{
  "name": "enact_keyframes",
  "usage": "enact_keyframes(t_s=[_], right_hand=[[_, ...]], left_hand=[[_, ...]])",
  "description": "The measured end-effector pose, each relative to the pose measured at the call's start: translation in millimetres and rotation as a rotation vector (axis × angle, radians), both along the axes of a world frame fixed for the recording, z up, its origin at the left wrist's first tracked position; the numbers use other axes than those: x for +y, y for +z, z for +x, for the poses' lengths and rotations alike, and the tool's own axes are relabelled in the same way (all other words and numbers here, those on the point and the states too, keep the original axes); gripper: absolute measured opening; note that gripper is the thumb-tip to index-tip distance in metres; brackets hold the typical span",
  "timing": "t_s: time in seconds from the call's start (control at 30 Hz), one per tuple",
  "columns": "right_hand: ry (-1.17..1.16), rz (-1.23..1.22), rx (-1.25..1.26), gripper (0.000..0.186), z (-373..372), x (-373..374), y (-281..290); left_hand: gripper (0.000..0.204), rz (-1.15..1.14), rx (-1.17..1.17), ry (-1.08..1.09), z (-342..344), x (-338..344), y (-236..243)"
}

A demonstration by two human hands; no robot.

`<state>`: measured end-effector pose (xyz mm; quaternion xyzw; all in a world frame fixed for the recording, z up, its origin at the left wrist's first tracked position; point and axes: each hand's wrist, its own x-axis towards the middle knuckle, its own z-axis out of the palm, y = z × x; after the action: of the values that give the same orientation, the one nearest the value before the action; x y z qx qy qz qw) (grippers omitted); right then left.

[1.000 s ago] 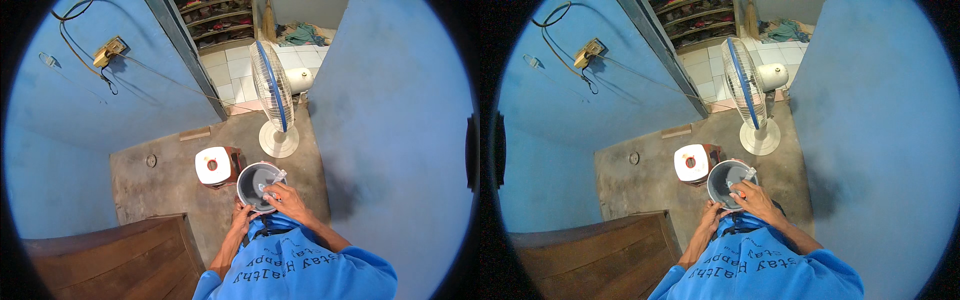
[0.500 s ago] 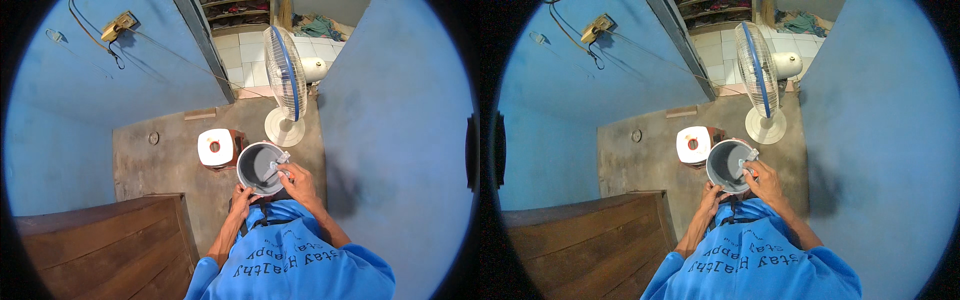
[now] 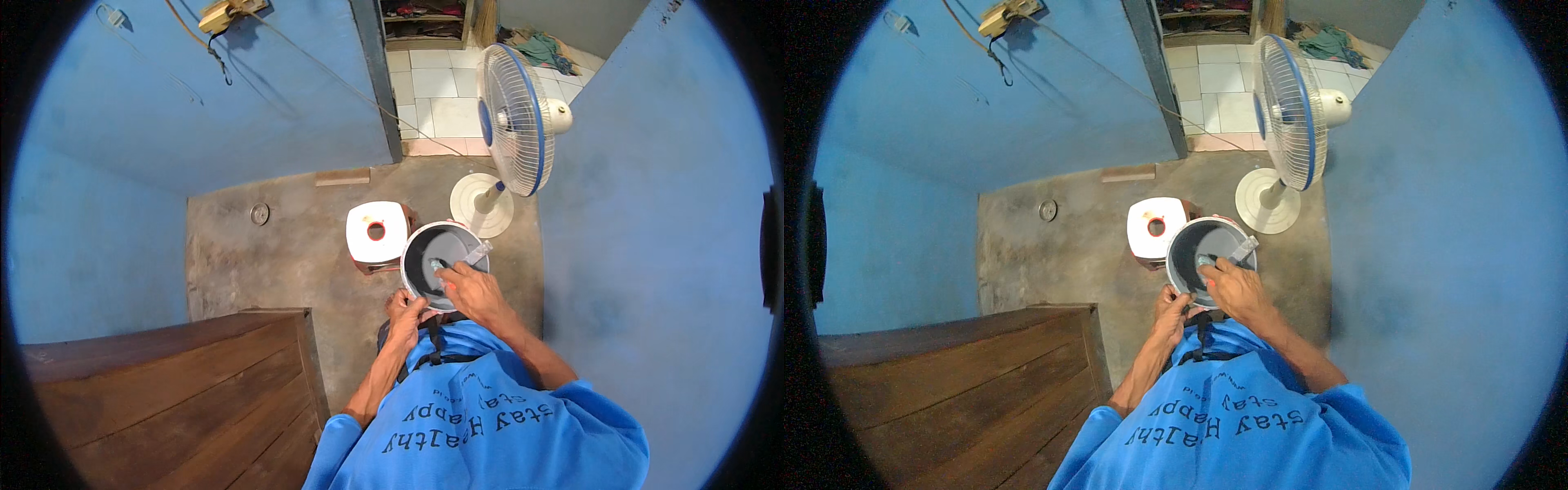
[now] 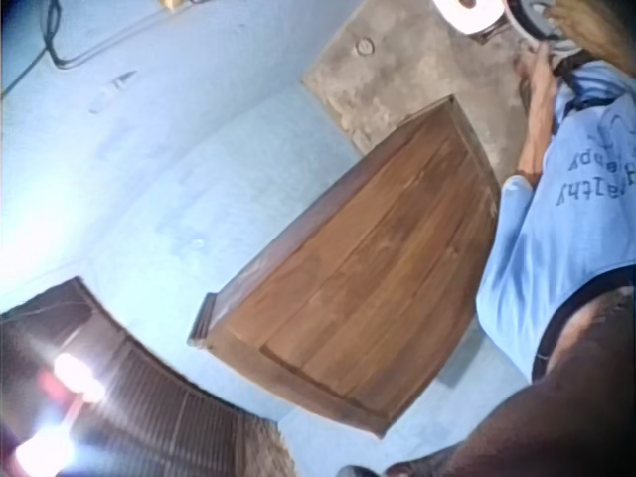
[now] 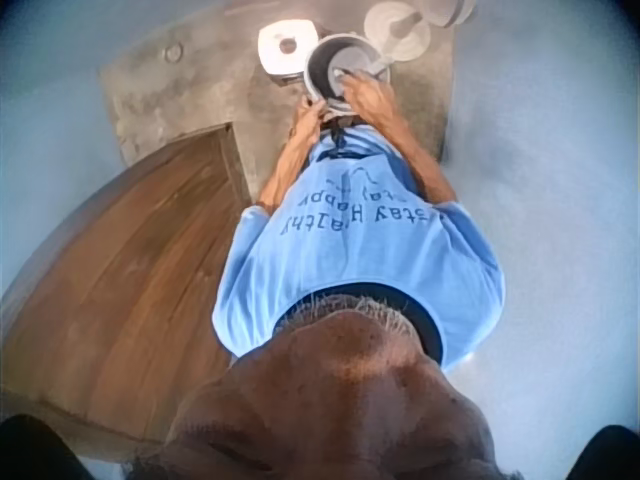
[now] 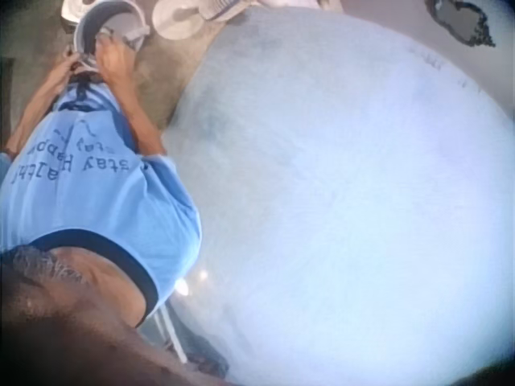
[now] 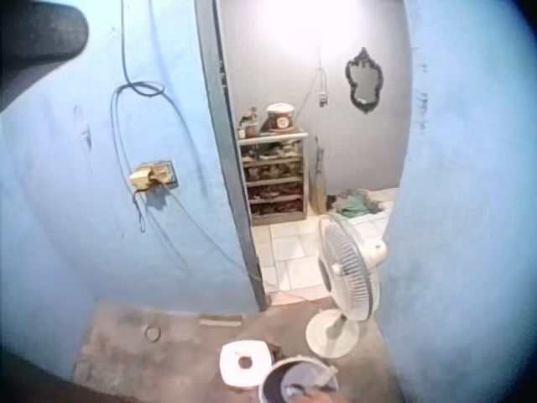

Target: The person paints a door frame using a small brush and paint from a bucket, then picks up and moves a stool and a fan.

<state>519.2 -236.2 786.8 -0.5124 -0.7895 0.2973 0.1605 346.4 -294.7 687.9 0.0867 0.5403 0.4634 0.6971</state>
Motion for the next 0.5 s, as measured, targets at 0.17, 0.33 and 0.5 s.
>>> enact_keyframes(t_s=[0.17, 0.33, 0.5], right_hand=[[-0.139, -0.009, 0.081, 0.024, -36.5, -17.7, -1.7], [-0.298, -0.007, 0.165, 0.023, -65.0, -21.6, -6.5], [-0.667, -0.353, 0.615, 0.024, -80.9, -28.4, -11.5]], left_hand=[[0.027, 0.022, 0.043, -0.041, -41.1, -2.5, -1.6], [0.029, 0.036, 0.027, -0.059, -80.0, 0.4, -9.0], [0.026, -0.020, 0.049, -0.017, -114.7, -4.3, -26.2]])
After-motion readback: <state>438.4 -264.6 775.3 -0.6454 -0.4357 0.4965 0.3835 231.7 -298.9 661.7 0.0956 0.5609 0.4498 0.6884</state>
